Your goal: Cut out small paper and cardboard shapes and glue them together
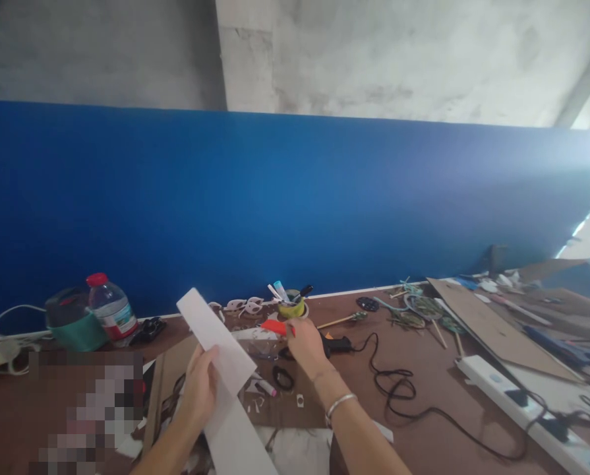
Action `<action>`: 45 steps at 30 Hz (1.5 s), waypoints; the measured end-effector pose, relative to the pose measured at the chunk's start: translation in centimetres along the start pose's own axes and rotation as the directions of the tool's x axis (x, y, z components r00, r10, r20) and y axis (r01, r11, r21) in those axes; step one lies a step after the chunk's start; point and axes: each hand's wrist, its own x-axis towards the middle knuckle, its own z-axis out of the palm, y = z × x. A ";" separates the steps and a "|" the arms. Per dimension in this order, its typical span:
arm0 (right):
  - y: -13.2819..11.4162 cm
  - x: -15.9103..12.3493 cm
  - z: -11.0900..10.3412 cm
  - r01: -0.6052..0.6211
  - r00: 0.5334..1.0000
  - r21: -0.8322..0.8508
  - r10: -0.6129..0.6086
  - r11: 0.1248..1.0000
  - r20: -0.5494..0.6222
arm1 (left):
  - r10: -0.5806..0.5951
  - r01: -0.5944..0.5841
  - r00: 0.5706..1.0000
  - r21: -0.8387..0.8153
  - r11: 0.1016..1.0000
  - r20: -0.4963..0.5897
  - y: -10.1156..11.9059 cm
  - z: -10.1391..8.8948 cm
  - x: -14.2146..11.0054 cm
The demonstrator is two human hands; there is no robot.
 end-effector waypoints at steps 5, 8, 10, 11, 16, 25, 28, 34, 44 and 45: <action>0.3 2.4 1.5 0.009 0.992 -0.181 0.015 0.983 0.129 | -0.037 0.033 0.997 0.064 0.997 0.066 0.3 -0.2 -0.6; 0.2 2.9 1.8 0.046 0.988 -0.194 -0.017 0.980 0.152 | -0.009 0.007 1.000 0.070 0.997 0.020 0.4 0.3 -0.9; 0.3 2.8 1.5 0.076 0.989 -0.170 -0.053 0.982 0.137 | -0.003 0.005 0.999 0.077 0.997 -0.035 0.4 0.5 -0.9; 0.3 2.6 1.2 0.090 0.990 -0.163 -0.071 0.983 0.122 | -0.006 0.011 0.998 0.087 0.996 -0.061 0.3 0.5 -0.9; -0.4 0.3 0.1 -0.071 0.995 0.484 0.032 0.872 0.090 | 0.010 -0.004 0.999 0.106 0.994 -0.049 0.2 0.4 -1.0; -2.1 -3.2 1.8 -0.163 0.986 0.887 0.043 0.432 0.161 | 0.063 -0.066 0.998 0.134 0.989 0.026 0.0 0.7 -0.7; -2.5 -3.5 2.2 -0.086 0.995 0.839 0.092 0.537 0.043 | 0.081 -0.079 0.997 0.139 0.987 -0.012 -0.6 0.6 -0.2; -2.1 -3.4 2.7 -0.055 0.989 0.835 0.148 0.548 -0.031 | 0.081 -0.081 0.997 0.134 0.988 0.008 -0.1 1.1 -0.5; -2.6 -3.6 1.8 -0.051 0.975 0.842 0.211 0.537 -0.075 | 0.035 -0.143 0.949 0.328 0.934 0.312 -0.6 0.3 -0.6; -2.6 -3.6 1.9 -0.041 0.972 0.853 0.217 0.520 -0.085 | 0.031 -0.165 0.934 0.353 0.921 0.357 -0.8 0.1 -0.6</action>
